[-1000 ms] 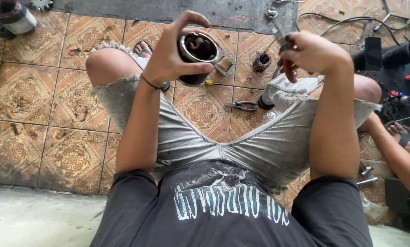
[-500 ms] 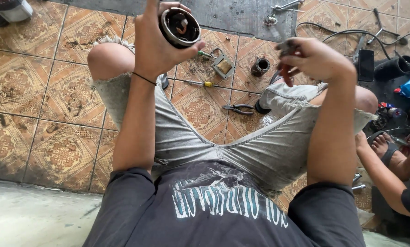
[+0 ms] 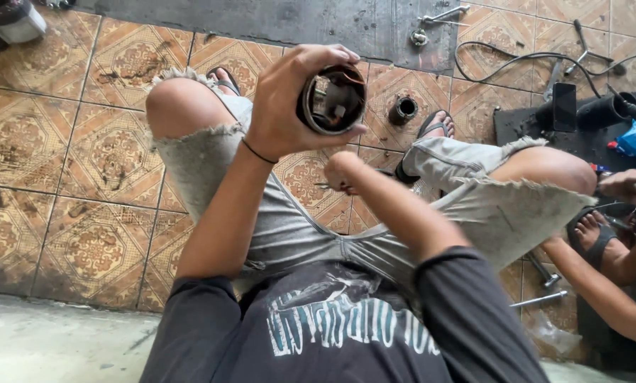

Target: The person sits on the floor and uses pliers to pull and adjust copper wires inside a cylindrical motor housing. They repeatedly insert and remove the wires, manipulating them with their hands and the tool.

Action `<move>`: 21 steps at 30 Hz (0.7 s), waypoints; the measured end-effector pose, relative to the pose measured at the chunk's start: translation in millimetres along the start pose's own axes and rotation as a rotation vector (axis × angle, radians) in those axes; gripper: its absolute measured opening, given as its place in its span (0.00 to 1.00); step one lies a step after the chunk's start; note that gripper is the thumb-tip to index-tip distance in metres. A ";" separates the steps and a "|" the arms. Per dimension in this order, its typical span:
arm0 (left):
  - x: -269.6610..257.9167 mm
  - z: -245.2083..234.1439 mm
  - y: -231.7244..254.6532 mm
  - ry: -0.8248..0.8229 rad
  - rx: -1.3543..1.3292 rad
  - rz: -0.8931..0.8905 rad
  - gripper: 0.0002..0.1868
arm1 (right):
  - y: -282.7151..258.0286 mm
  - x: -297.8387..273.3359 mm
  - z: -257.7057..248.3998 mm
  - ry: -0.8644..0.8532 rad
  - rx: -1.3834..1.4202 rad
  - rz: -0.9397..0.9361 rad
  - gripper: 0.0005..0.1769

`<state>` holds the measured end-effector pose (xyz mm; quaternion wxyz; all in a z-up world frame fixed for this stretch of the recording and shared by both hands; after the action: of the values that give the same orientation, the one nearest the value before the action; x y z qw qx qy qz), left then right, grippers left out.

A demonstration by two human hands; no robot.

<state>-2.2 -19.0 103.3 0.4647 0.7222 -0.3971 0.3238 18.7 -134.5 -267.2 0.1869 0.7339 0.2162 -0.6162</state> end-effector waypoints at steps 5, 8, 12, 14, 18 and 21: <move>-1.0 -5.4 2.7 0.044 -0.133 0.025 0.41 | -26.5 126.4 12.2 0.098 0.358 -0.181 0.09; -1.7 -11.7 12.2 0.065 -0.201 0.020 0.39 | -45.6 105.7 27.1 0.043 0.255 -0.213 0.09; -3.7 -17.3 16.0 0.089 -0.218 0.010 0.39 | -39.0 66.1 26.0 0.010 0.123 -0.234 0.12; -2.3 -19.4 13.2 0.102 -0.209 0.017 0.40 | -32.7 37.1 23.8 0.004 0.058 -0.241 0.14; -8.7 -19.8 4.5 0.090 -0.035 -0.025 0.40 | -29.2 -43.4 29.3 -0.021 -0.051 -0.255 0.18; -8.5 -20.0 4.1 0.075 0.084 -0.039 0.38 | -51.9 -169.1 28.9 0.020 0.188 -0.616 0.28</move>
<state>-11.8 0.8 105.1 0.4547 0.7360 -0.3515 0.3579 -58.3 -121.4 -105.9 -0.0794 0.6539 0.3723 -0.6538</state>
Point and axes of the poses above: each hand's wrist, its own x-axis towards the middle knuckle, its own z-axis out of the palm, y = z × x, the point moved 8 cm from there along x, towards the middle knuckle, and after that the axes turned 1 degree about x, right-handed, at the moved point
